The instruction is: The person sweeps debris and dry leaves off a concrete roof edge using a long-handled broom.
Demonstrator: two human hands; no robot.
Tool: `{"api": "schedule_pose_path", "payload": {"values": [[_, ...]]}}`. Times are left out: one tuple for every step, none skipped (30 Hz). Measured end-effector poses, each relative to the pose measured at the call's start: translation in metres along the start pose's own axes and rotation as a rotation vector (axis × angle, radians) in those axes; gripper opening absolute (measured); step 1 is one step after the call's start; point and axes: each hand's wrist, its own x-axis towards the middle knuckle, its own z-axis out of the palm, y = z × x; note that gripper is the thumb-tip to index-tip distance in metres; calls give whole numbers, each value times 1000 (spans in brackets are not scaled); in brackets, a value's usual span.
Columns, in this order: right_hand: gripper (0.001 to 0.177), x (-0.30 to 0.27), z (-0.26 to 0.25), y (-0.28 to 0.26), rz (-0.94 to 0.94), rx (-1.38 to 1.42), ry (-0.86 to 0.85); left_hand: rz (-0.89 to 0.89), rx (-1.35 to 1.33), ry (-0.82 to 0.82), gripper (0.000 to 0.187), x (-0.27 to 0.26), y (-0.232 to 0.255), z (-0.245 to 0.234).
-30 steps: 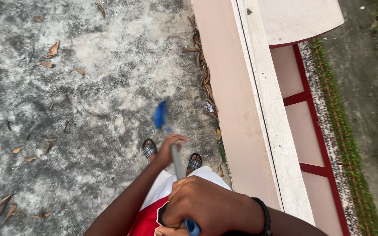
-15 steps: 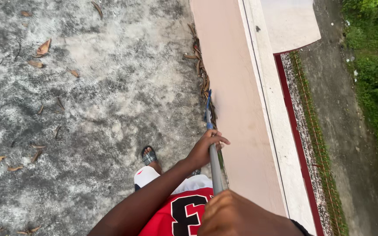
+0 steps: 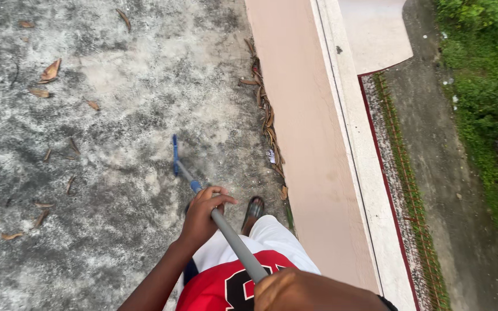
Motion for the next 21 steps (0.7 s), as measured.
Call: {"api": "schedule_pose_path", "payload": {"values": [[51, 2, -10, -7, -26, -17, 6, -62, 2, -35, 35, 3, -3, 2], [52, 4, -17, -11, -13, -27, -4, -127, 2, -69, 33, 6, -6, 7], [53, 7, -24, -15, 0, -38, -15, -192, 2, -104, 32, 8, -10, 15], [53, 10, -32, -16, 42, -48, -46, -107, -1, -76, 31, 14, -15, 25], [54, 11, -40, -17, 82, -59, -77, -22, -3, -49, 31, 24, -20, 41], [49, 10, -48, -21, 84, -134, -104, 53, -8, -27, 31, 27, -23, 60], [45, 7, -56, -25, 85, -210, -131, 43, -64, -69, 25, 29, -26, 80], [41, 5, -67, -28, 81, -297, -153, 43, -119, -109, 20, 41, -30, 100], [40, 2, -76, -31, 105, -272, -169, 45, -174, -147, 15, 52, -33, 120], [40, -3, -87, -33, 130, -252, -182, 109, -190, -118, 17, 60, -31, 141], [39, -10, -99, -34, 156, -233, -195, 174, -206, -90, 19, 64, -24, 161], [37, -17, -108, -32, 174, -283, -177, 250, -215, -63, 21, 78, -21, 174], [35, -24, -114, -28, 192, -332, -157, 204, -173, -133, 18, 98, -17, 183], [33, -37, -120, -26, 220, -365, -143, 140, -143, -205, 16, 107, -6, 195], [36, -52, -129, -22, 228, -373, -157, 76, -115, -277, 14, 117, 6, 205], [38, -67, -139, -15, 233, -387, -172, 96, -163, -267, 13, 128, 17, 214], [41, -84, -150, -8, 239, -400, -187, 116, -210, -257, 12, 138, 28, 221], [41, -98, -161, 0, 174, -397, -177, 128, -249, -248, 13, 147, 38, 224], [41, -114, -173, 9, 109, -393, -167, 132, -237, -235, 12, 158, 49, 229], [41, -127, -180, 21, 47, -389, -155, 138, -227, -223, 12, 168, 58, 237], [38, -138, -185, 34, 55, -328, -159, 144, -216, -211, 12, 175, 64, 241]]}}
